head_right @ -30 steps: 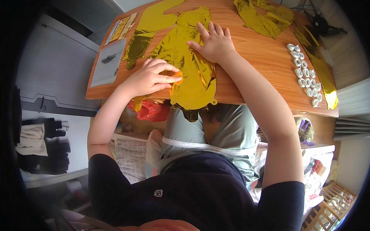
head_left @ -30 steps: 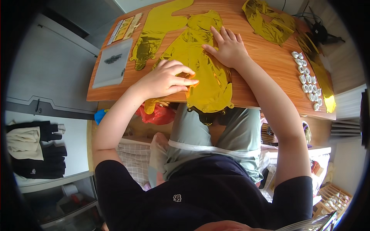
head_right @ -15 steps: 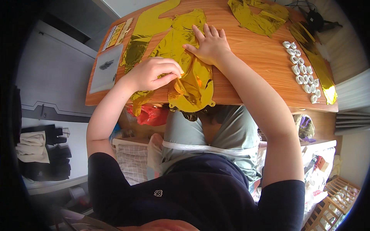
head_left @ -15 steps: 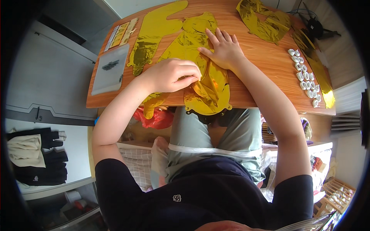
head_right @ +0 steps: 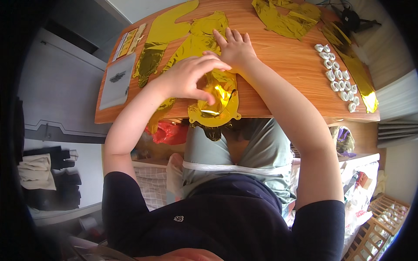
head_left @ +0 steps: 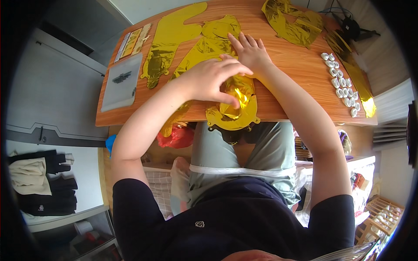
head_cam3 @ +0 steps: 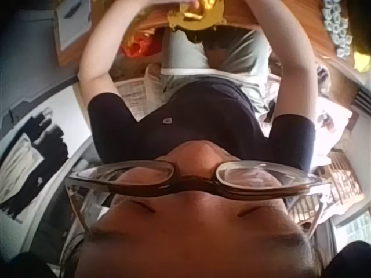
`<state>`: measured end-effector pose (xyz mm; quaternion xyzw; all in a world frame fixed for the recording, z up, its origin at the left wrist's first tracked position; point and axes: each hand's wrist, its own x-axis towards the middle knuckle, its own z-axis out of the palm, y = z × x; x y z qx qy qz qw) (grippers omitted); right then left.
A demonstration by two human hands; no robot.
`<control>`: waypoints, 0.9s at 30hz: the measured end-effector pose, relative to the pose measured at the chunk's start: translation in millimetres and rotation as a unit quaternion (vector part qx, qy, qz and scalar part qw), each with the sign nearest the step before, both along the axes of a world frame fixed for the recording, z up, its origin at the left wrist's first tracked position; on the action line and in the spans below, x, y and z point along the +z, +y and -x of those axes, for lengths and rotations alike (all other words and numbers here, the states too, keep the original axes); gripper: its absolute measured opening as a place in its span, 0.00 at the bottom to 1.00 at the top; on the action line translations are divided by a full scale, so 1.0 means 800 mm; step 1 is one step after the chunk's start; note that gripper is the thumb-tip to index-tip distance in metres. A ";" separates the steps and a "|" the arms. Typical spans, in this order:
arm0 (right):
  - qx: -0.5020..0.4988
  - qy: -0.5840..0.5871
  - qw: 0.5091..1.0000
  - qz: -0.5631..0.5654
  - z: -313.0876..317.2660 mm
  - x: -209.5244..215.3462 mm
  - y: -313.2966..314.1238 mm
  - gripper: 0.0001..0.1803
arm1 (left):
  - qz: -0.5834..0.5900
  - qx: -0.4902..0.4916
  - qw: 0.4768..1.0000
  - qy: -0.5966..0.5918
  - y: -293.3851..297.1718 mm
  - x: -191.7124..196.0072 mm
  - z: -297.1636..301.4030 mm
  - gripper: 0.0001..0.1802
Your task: The person unpacks and unfolds foil balloons on a desk, then folds a foil balloon into a compact square by hand.
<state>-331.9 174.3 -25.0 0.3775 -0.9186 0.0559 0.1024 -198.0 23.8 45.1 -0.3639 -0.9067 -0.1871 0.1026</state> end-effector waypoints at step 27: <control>-0.004 0.003 0.999 0.033 -0.009 0.006 0.000 0.50 | -0.118 0.092 0.897 -0.416 -0.041 0.011 -0.012 0.11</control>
